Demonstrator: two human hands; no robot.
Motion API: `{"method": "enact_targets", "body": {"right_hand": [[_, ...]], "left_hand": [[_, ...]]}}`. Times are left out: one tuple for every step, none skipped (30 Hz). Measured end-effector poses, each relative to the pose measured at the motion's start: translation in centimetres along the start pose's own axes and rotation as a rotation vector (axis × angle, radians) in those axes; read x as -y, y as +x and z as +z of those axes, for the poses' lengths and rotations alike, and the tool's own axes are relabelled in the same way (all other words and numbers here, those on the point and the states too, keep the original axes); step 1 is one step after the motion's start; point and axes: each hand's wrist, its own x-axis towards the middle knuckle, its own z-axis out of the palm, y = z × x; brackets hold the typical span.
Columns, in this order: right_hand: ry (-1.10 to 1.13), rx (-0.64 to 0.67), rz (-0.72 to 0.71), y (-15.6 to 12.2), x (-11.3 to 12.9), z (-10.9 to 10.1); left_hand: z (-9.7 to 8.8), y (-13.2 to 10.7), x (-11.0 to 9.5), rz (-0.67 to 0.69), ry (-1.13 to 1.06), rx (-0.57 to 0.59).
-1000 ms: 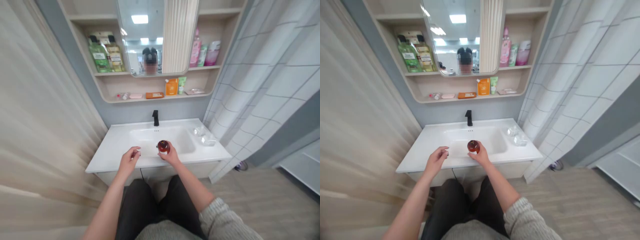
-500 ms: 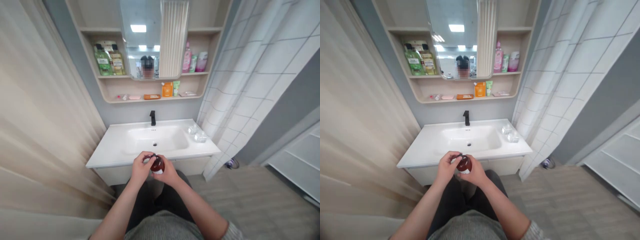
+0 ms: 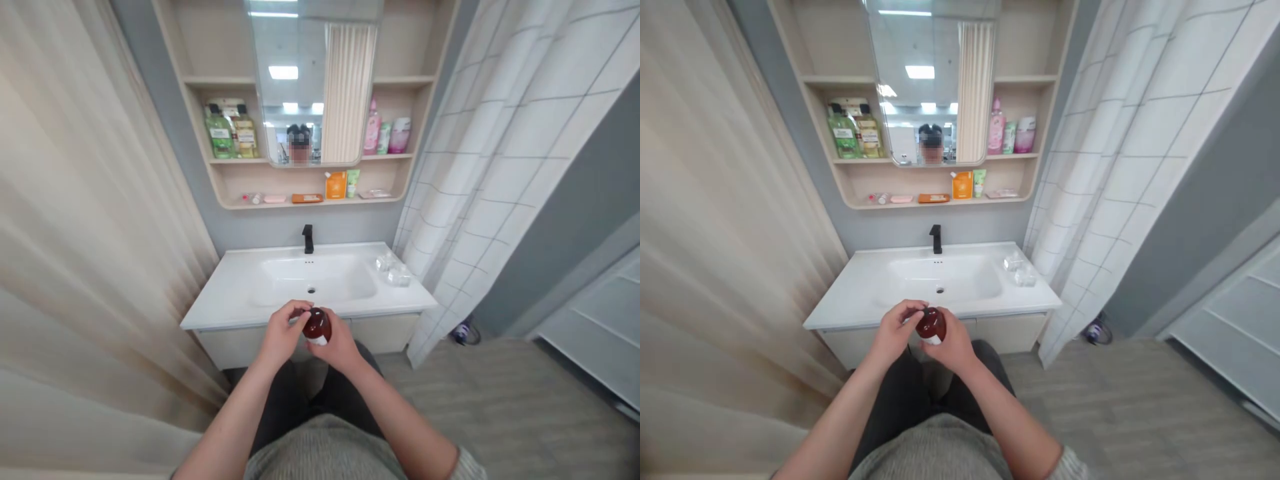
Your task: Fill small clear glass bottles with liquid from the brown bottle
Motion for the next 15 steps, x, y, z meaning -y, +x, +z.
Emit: {"method": "enact_targets", "body": {"right_hand": [[0.005, 0.008, 0.005, 0.0, 0.0, 0.0], [0.012, 0.014, 0.010, -0.1, 0.0, -0.1], [0.021, 0.020, 0.011, -0.1, 0.0, -0.1], [0.035, 0.030, 0.011, -0.1, -0.1, -0.1], [0.057, 0.044, 0.007, -0.2, -0.1, 0.0], [0.082, 0.060, -0.004, -0.2, -0.1, 0.0], [0.106, 0.082, -0.023, -0.2, -0.2, 0.0], [0.126, 0.109, -0.050, -0.3, -0.2, 0.0], [0.143, 0.137, -0.080, -0.3, -0.3, 0.0], [0.157, 0.159, -0.109, -0.4, -0.4, -0.1], [0.169, 0.173, -0.132, -0.4, -0.5, -0.2], [0.179, 0.176, -0.143, -0.3, -0.6, -0.3], [0.187, 0.168, -0.142, -0.2, -0.7, -0.5], [0.191, 0.149, -0.134, -0.1, -0.7, -0.6], [0.188, 0.132, -0.123, 0.1, -0.7, -0.7]], "left_hand": [[-0.1, 0.0, -0.1, -0.014, -0.017, 0.046], [-0.1, 0.0, -0.1, -0.017, -0.032, 0.091], [0.0, 0.0, -0.2, -0.010, -0.043, 0.128], [0.2, -0.2, -0.3, 0.004, -0.049, 0.153], [0.4, -0.3, -0.4, 0.013, -0.051, 0.166], [0.7, -0.4, -0.5, 0.016, -0.048, 0.167], [0.9, -0.5, -0.6, 0.012, -0.045, 0.158], [1.0, -0.6, -0.6, 0.001, -0.048, 0.153], [1.0, -0.6, -0.5, -0.016, -0.064, 0.156], [0.8, -0.5, -0.3, -0.031, -0.095, 0.168], [0.5, -0.4, -0.1, -0.043, -0.141, 0.181], [0.1, -0.3, 0.2, -0.054, -0.189, 0.183], [-0.4, -0.2, 0.5, -0.064, -0.233, 0.167], [-0.8, 0.0, 0.8, -0.070, -0.266, 0.133], [-1.2, 0.1, 1.0, -0.070, -0.287, 0.095]]}}
